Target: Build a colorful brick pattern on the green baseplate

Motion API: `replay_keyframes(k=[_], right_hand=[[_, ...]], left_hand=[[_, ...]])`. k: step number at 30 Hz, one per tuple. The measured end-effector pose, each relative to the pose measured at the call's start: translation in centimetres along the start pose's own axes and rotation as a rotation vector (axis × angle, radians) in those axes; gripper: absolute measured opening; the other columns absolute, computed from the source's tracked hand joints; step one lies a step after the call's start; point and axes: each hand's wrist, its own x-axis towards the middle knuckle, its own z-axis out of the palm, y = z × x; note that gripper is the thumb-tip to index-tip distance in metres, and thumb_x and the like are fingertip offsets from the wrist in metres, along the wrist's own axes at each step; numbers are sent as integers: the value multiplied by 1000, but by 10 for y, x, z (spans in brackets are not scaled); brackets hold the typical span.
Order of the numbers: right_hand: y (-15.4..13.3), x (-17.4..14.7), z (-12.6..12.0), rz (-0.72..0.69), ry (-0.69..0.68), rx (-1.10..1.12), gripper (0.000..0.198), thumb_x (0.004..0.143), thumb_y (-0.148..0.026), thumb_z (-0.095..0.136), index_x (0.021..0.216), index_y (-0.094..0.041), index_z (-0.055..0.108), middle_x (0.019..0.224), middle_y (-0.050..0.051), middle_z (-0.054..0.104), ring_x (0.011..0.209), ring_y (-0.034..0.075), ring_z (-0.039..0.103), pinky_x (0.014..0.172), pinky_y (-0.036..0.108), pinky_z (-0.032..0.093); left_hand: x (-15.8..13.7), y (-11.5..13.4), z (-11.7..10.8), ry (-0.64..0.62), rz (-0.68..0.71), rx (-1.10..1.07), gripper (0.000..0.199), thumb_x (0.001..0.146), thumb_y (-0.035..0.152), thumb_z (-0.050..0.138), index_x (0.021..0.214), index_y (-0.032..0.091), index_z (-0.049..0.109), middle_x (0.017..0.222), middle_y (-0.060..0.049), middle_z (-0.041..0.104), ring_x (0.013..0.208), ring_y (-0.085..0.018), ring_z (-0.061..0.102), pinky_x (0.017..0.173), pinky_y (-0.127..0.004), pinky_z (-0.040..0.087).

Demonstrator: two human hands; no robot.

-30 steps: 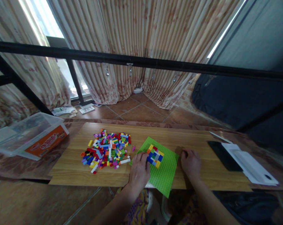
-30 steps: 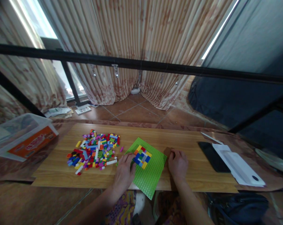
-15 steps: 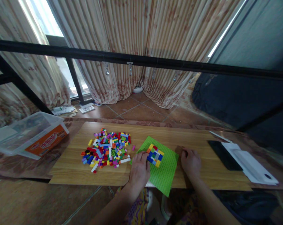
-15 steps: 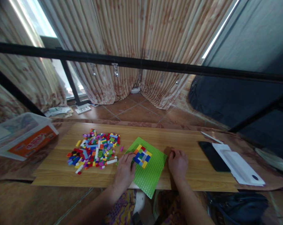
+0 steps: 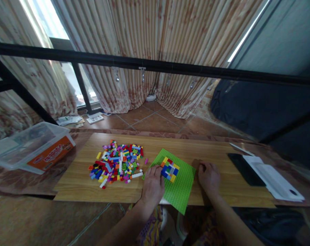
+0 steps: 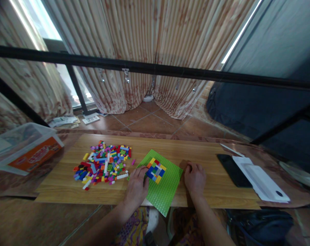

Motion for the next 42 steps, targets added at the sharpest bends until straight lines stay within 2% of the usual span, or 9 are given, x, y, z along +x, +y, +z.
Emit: replay_keyframes(k=[15,29,42], right_hand=[[2,0,1,-6,-19,20,35,88,-31,41,94,-13,70,89,14,67,86,25,57,80,36,41],[-1,0,-1,14,-14,8,35,87,-31,41,94,-14,71,89,14,66,83,24,56,77,36,41],[0,0,-1,-26,-4,14,33,87,-29,41,92,-13,70,87,14,66,84,25,56,79,36,41]], left_hand=[[-2,2,-2,11,-10,9,35,87,6,49,119,18,53,110,-8,64,105,-24,58,96,-45,49],[-1,2,-1,25,31,26,30,87,6,50,113,18,59,115,-9,65,108,-24,58,96,-45,50],[-2,0,1,44,42,28,31,87,6,50,113,18,61,117,-9,66,110,-25,59,99,-48,50]])
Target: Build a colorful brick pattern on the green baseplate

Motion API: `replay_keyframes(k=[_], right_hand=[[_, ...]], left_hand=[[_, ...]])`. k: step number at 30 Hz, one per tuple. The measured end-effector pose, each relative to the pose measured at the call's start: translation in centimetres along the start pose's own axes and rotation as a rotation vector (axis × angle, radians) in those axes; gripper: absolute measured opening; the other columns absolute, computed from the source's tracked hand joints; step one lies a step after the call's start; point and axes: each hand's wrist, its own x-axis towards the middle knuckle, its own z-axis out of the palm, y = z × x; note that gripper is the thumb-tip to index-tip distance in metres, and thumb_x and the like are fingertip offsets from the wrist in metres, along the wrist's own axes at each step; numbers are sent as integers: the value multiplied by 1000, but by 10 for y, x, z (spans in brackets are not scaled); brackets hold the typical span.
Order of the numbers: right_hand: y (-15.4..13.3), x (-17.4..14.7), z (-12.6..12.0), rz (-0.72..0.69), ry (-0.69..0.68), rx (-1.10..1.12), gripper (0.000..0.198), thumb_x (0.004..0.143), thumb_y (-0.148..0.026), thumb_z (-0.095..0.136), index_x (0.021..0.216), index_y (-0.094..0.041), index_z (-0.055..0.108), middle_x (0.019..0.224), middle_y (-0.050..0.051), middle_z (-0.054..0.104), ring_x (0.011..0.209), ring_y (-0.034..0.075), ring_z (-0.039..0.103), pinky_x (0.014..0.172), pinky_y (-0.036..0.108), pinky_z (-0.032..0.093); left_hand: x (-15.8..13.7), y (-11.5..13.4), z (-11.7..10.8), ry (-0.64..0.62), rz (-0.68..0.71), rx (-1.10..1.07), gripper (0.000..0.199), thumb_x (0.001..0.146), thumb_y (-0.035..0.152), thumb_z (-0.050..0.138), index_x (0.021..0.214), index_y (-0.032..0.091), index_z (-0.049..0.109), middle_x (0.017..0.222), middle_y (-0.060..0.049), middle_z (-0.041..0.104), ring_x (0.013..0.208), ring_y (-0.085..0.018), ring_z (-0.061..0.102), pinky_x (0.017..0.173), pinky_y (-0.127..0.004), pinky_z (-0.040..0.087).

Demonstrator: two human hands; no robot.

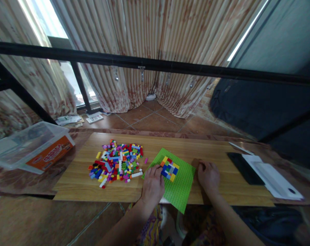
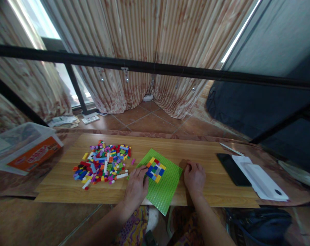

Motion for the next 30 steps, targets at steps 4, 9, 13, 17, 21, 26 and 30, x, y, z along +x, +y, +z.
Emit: replay_keyframes(k=[4,9,13,17,21,26,30], right_hand=[[0,0,1,7,0,1,33,87,-30,41,92,-14,70,88,14,66,85,25,56,79,37,41],[0,0,1,31,6,7,34,87,-30,41,93,-14,71,87,14,66,84,25,55,77,36,41],[0,1,1,33,-3,18,34,87,-29,42,93,-13,71,89,14,67,84,24,56,79,36,42],[0,1,1,44,-9,17,33,87,-29,43,92,-13,71,89,15,67,85,24,56,80,35,41],[-2,1,0,43,-3,9,32,87,-28,43,93,-13,71,89,15,67,85,24,56,80,35,41],[-6,2,-2,46,9,0,31,87,-26,43,92,-13,71,89,14,67,84,24,55,79,34,41],[-7,2,-3,41,10,15,30,88,-26,44,92,-13,71,89,14,67,84,24,55,80,34,40]], left_hand=[[-2,0,-3,25,18,13,29,87,8,51,112,18,62,118,-9,66,110,-24,60,98,-45,51],[-3,-5,-34,111,17,78,26,89,12,51,111,20,63,114,-9,66,108,-24,59,95,-43,50],[-3,-26,-69,109,-35,254,21,87,15,53,102,19,67,109,-10,66,102,-27,58,90,-45,50],[-4,-42,-89,38,-104,476,16,84,21,58,92,20,71,109,-11,66,98,-32,57,83,-47,49],[-7,-45,-91,-77,-130,584,19,86,23,56,94,22,73,112,-11,66,102,-32,57,83,-46,47],[-6,-46,-89,-169,-186,593,23,90,21,51,97,19,73,116,-10,67,104,-31,58,88,-46,46],[-4,-46,-90,-158,-180,544,21,90,20,50,94,17,71,115,-11,68,105,-32,58,89,-45,45]])
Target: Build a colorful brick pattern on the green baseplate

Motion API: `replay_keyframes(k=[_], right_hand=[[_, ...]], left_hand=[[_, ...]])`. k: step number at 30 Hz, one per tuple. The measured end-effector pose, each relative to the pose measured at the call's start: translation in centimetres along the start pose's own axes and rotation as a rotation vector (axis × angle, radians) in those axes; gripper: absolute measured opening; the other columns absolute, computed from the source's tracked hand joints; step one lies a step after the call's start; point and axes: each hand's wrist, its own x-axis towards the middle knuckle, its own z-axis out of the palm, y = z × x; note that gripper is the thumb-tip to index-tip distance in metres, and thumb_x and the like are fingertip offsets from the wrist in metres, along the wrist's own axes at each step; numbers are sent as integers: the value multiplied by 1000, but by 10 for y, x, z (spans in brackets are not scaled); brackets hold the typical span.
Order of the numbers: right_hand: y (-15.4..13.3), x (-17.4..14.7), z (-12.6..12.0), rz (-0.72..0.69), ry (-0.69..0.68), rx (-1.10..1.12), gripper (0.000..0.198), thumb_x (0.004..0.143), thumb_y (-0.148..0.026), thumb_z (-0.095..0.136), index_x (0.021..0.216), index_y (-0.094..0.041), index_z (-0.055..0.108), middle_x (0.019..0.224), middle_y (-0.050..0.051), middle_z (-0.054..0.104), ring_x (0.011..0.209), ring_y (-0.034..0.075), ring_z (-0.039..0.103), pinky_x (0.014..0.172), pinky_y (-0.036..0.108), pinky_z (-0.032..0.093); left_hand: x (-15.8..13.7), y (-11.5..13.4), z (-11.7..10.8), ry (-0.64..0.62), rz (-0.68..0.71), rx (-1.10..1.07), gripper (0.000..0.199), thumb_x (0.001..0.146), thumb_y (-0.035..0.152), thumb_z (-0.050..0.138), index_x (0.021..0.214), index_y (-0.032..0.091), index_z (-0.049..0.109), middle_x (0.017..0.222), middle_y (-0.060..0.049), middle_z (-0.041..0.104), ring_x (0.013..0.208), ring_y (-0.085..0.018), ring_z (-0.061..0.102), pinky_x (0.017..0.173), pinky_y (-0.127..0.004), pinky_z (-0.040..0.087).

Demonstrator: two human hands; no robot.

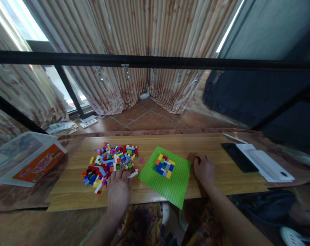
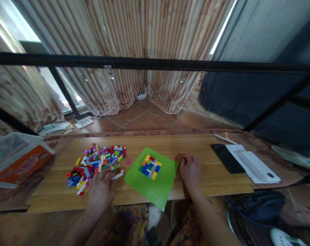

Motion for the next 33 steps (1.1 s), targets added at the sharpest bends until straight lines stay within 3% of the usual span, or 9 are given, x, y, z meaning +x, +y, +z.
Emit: replay_keyframes(k=[6,13,18,25,33], right_hand=[[-2,0,0,27,-10,-5,30,88,-26,44,93,-14,71,91,13,67,85,23,56,80,35,41],[-2,0,-1,38,-9,4,30,88,-25,44,94,-14,71,90,13,66,86,24,55,80,35,41],[-1,0,0,41,-18,2,31,88,-26,44,94,-14,71,89,14,66,85,24,55,79,35,40],[0,1,1,34,-20,14,30,88,-26,44,93,-14,71,88,13,66,85,23,55,79,36,41],[2,0,2,27,-4,31,30,88,-27,44,92,-15,71,87,13,66,84,23,55,79,35,41]], left_hand=[[2,9,1,-40,-3,-204,19,90,19,46,90,17,65,90,-9,69,91,-28,63,84,-43,47],[4,36,9,-69,-79,-636,14,88,22,47,90,20,61,85,-4,68,78,-18,65,72,-30,49],[5,58,11,-60,-102,-589,17,86,19,49,96,18,63,85,-6,67,81,-19,65,70,-29,46],[8,86,19,-157,-149,-543,34,86,19,50,118,14,61,79,-5,66,76,-19,66,70,-29,46],[15,99,21,-232,-147,-584,39,88,20,52,126,15,58,77,-4,68,78,-20,67,73,-29,46]])
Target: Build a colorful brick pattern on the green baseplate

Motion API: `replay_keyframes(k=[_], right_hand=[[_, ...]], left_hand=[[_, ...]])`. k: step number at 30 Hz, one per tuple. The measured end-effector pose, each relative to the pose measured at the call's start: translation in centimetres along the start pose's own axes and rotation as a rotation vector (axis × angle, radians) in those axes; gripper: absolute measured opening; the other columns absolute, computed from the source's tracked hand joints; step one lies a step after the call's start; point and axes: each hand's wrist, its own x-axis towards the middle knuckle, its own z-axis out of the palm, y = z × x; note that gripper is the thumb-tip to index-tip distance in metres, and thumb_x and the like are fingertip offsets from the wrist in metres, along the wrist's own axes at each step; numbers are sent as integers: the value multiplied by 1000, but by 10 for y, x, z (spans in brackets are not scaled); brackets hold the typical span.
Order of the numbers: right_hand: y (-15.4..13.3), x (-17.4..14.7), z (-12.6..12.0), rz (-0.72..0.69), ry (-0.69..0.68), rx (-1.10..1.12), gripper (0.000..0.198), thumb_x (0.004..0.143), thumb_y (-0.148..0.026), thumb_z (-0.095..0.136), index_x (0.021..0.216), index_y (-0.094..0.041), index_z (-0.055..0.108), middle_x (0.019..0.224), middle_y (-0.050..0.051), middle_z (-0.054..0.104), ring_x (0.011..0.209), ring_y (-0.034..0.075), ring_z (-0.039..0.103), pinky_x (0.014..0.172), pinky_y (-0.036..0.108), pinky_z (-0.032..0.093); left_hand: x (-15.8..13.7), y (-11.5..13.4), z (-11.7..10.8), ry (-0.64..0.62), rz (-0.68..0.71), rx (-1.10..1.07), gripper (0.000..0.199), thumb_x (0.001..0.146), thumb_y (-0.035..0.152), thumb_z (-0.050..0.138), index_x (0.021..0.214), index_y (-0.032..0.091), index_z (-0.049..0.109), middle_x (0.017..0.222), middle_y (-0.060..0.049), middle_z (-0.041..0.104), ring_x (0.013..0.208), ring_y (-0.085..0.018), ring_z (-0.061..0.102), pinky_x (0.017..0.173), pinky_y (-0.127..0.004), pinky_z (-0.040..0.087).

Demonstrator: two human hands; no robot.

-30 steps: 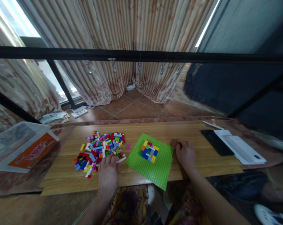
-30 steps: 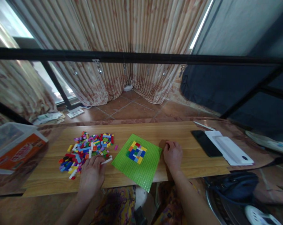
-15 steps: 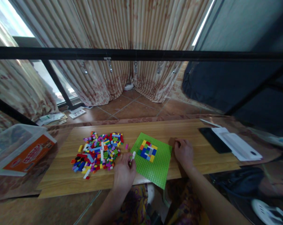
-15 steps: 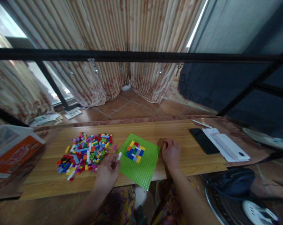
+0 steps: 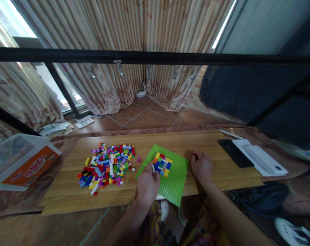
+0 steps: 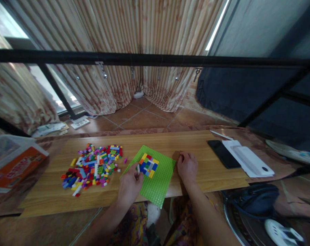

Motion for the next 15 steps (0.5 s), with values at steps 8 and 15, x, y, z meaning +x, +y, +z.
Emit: replay_keyframes(k=[8,15], right_hand=[[1,0,1,1,4,-5,31,88,-27,43,92,-15,71,87,13,65,84,23,54,79,35,40],[-1,0,-1,6,2,-7,30,88,-27,44,92,-15,70,89,12,65,84,23,54,80,36,40]], left_hand=[[11,0,-3,-44,-79,-176,45,81,21,66,124,15,54,69,2,67,74,-17,68,69,-27,45],[15,-8,0,-84,-124,-374,43,78,15,67,119,14,52,74,0,72,71,-16,70,65,-26,48]])
